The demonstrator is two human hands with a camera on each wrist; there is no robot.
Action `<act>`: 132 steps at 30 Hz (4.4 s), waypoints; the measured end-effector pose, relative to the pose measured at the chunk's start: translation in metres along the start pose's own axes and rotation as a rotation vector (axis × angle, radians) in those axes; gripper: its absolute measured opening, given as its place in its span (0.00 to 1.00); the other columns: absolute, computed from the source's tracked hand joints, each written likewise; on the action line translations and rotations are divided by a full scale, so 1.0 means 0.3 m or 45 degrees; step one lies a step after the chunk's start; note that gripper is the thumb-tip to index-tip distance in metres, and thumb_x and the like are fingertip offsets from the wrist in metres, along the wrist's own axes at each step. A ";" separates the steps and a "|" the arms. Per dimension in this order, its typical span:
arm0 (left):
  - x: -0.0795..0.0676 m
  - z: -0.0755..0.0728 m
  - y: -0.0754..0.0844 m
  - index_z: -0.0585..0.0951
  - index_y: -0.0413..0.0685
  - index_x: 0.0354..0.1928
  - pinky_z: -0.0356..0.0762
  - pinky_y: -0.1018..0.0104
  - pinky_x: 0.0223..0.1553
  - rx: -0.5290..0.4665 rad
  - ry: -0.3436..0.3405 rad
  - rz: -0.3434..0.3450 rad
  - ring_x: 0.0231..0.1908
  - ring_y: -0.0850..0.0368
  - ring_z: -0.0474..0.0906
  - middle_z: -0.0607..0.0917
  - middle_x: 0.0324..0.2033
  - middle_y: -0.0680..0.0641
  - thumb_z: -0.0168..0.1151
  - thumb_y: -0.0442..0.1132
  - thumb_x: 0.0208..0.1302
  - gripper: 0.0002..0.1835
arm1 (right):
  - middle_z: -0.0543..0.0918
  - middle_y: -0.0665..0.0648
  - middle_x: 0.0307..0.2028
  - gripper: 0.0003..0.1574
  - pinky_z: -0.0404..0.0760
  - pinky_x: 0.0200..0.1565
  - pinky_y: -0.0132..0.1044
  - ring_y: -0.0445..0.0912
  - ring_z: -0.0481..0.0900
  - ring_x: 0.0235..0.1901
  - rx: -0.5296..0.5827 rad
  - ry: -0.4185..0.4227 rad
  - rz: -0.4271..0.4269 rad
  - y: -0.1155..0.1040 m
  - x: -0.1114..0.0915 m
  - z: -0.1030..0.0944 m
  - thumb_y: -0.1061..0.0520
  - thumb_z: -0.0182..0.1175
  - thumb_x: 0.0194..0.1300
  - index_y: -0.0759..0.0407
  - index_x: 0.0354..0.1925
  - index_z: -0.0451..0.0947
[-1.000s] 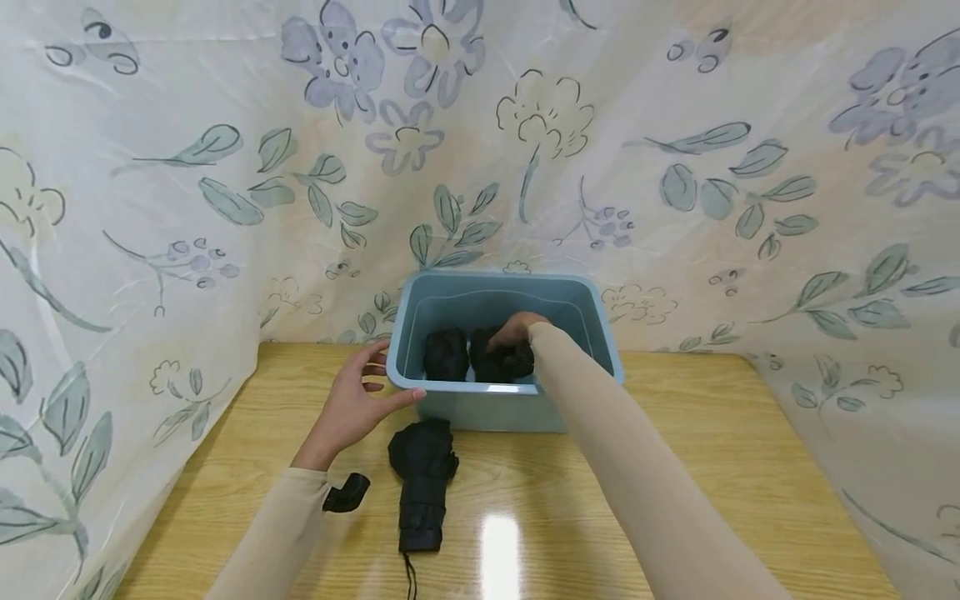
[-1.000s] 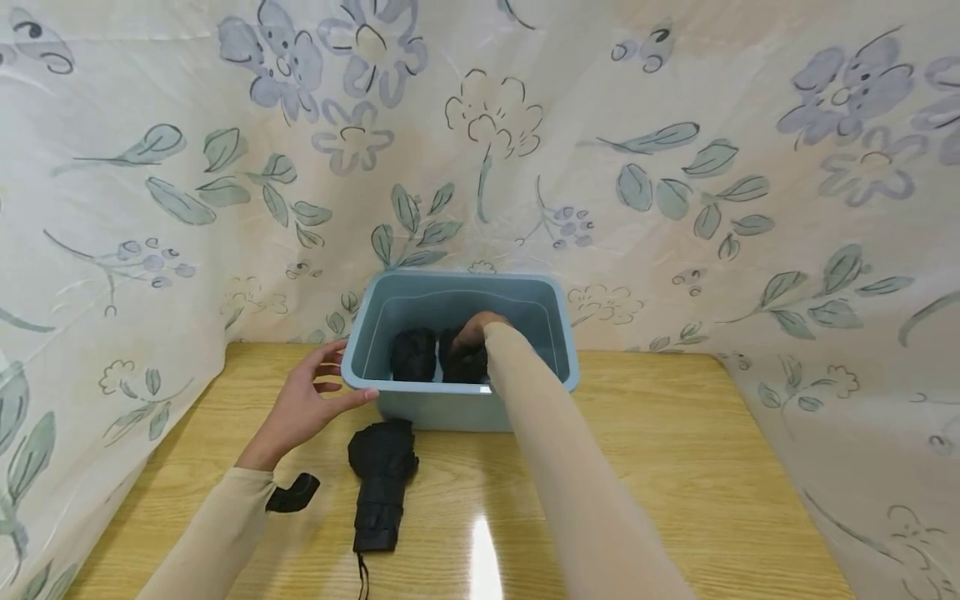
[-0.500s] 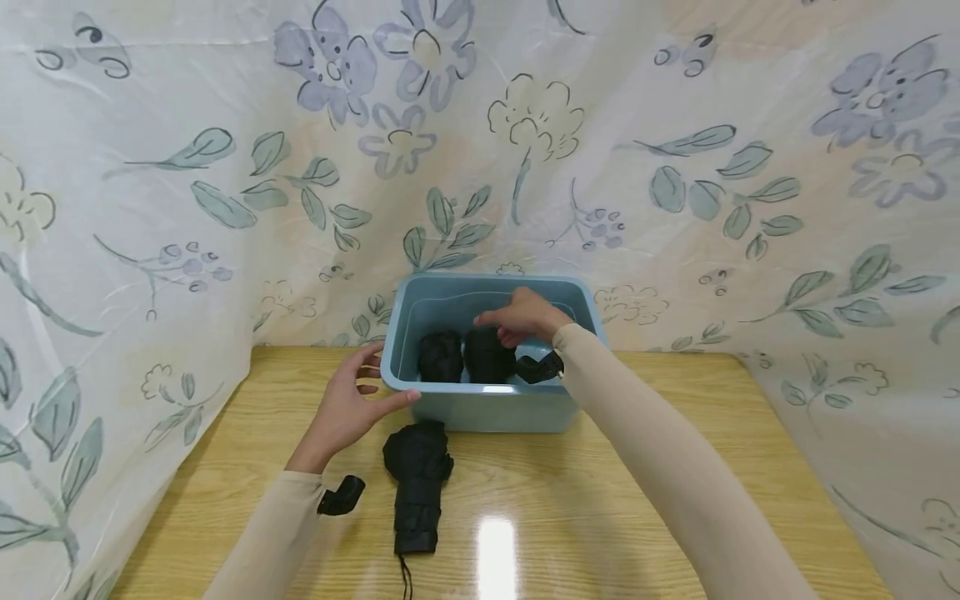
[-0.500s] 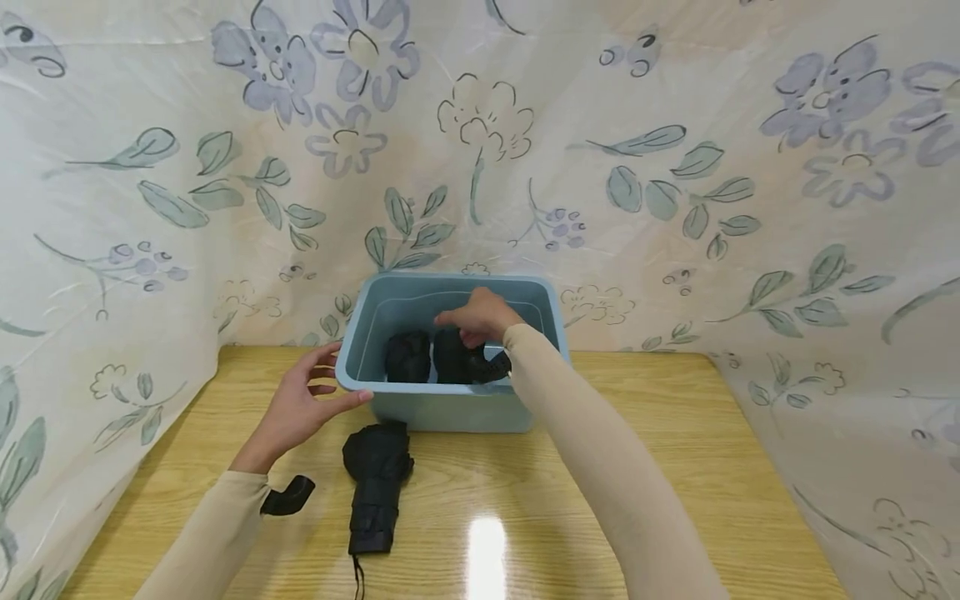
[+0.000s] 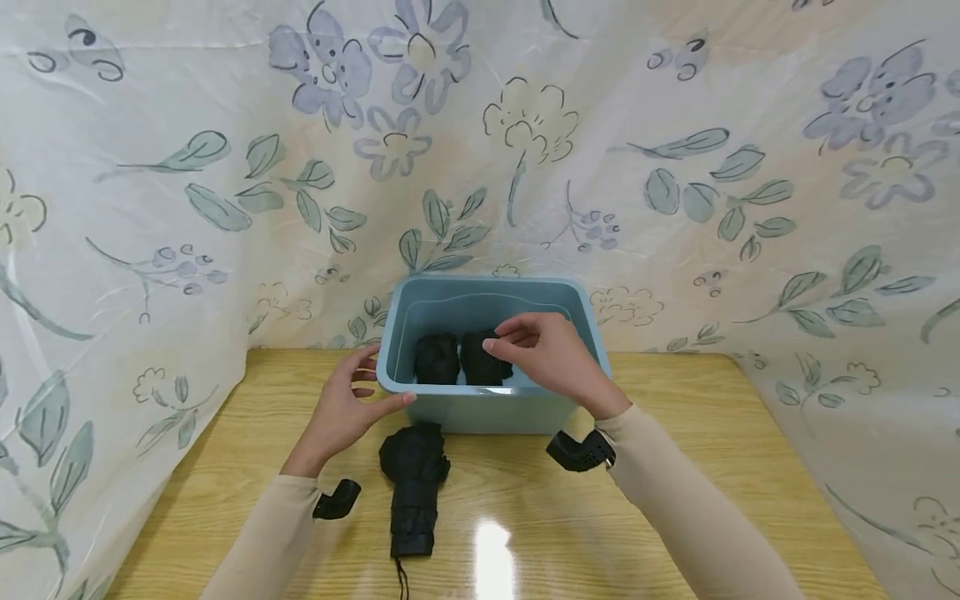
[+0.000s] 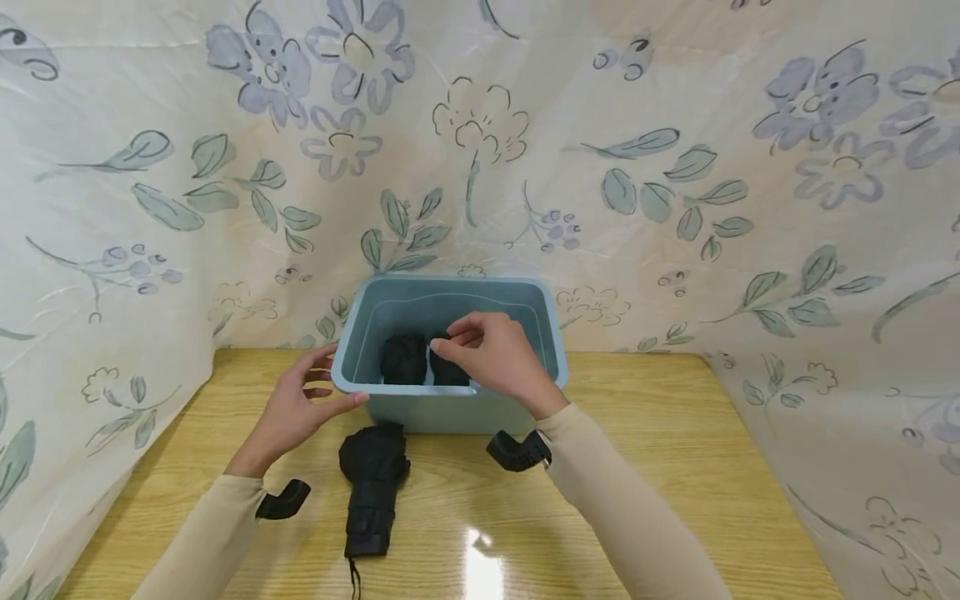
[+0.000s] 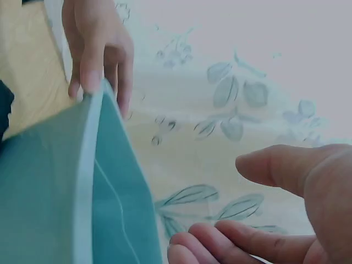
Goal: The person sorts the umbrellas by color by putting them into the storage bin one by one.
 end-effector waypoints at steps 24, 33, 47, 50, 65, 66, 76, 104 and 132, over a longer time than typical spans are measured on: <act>-0.009 0.008 0.002 0.67 0.53 0.66 0.63 0.48 0.59 0.038 0.058 0.119 0.61 0.49 0.62 0.68 0.61 0.52 0.73 0.54 0.48 0.43 | 0.82 0.52 0.29 0.19 0.79 0.30 0.38 0.47 0.80 0.30 0.352 -0.238 0.197 0.260 -0.249 0.414 0.45 0.66 0.57 0.60 0.37 0.82; -0.006 0.007 0.000 0.66 0.53 0.67 0.57 0.47 0.63 0.029 0.050 0.101 0.64 0.53 0.60 0.68 0.63 0.53 0.73 0.54 0.48 0.43 | 0.72 0.49 0.17 0.25 0.64 0.18 0.35 0.42 0.67 0.15 0.428 -0.323 0.361 0.312 -0.217 0.563 0.38 0.68 0.51 0.57 0.25 0.76; -0.005 0.006 0.003 0.66 0.54 0.67 0.57 0.47 0.63 0.038 0.047 0.082 0.64 0.52 0.61 0.68 0.63 0.52 0.72 0.55 0.48 0.43 | 0.69 0.51 0.06 0.34 0.77 0.19 0.39 0.52 0.79 0.16 0.445 -0.180 0.498 0.285 -0.163 0.654 0.37 0.73 0.42 0.51 0.04 0.64; -0.005 0.006 0.003 0.66 0.53 0.67 0.57 0.46 0.63 0.028 0.041 0.086 0.64 0.51 0.61 0.68 0.63 0.52 0.72 0.54 0.48 0.43 | 0.67 0.48 0.05 0.34 0.72 0.15 0.36 0.51 0.76 0.12 0.410 -0.135 0.501 0.280 -0.157 0.669 0.35 0.73 0.41 0.51 0.05 0.64; -0.007 0.005 0.006 0.66 0.53 0.67 0.57 0.46 0.63 0.029 0.034 0.091 0.64 0.51 0.62 0.68 0.63 0.52 0.72 0.54 0.48 0.44 | 0.70 0.49 0.11 0.28 0.63 0.15 0.34 0.44 0.70 0.15 0.134 -0.060 0.369 0.236 -0.137 0.725 0.38 0.76 0.36 0.54 0.12 0.72; -0.007 0.005 0.006 0.66 0.53 0.67 0.57 0.46 0.63 0.030 0.034 0.090 0.64 0.51 0.61 0.68 0.63 0.52 0.72 0.55 0.48 0.44 | 0.68 0.48 0.09 0.29 0.62 0.14 0.34 0.44 0.69 0.14 0.121 -0.062 0.367 0.236 -0.138 0.728 0.38 0.76 0.36 0.53 0.10 0.70; -0.008 0.010 0.011 0.66 0.53 0.67 0.57 0.47 0.63 0.033 0.024 0.097 0.64 0.51 0.62 0.68 0.63 0.53 0.72 0.55 0.49 0.43 | 0.61 0.45 0.10 0.31 0.55 0.15 0.33 0.40 0.57 0.12 0.210 -0.147 0.292 0.240 -0.170 0.694 0.42 0.77 0.36 0.52 0.11 0.64; 0.001 0.003 0.007 0.66 0.51 0.66 0.57 0.47 0.63 -0.016 0.013 0.121 0.62 0.53 0.64 0.69 0.62 0.50 0.73 0.51 0.48 0.43 | 0.73 0.56 0.26 0.29 0.73 0.29 0.39 0.49 0.70 0.27 0.129 0.129 0.135 -0.008 -0.198 -0.105 0.41 0.76 0.40 0.59 0.29 0.75; 0.002 0.008 0.008 0.66 0.51 0.67 0.57 0.47 0.63 -0.003 0.000 0.099 0.61 0.52 0.64 0.69 0.62 0.50 0.72 0.53 0.49 0.43 | 0.76 0.60 0.34 0.34 0.77 0.27 0.41 0.54 0.75 0.30 -0.677 -0.036 0.531 0.185 0.312 -0.144 0.39 0.73 0.39 0.63 0.37 0.77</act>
Point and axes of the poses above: each hand's wrist, its own x-axis towards the middle knuckle, its own z-axis out of the palm, y = z × x, the point moved 3 cm from there along x, towards the middle knuckle
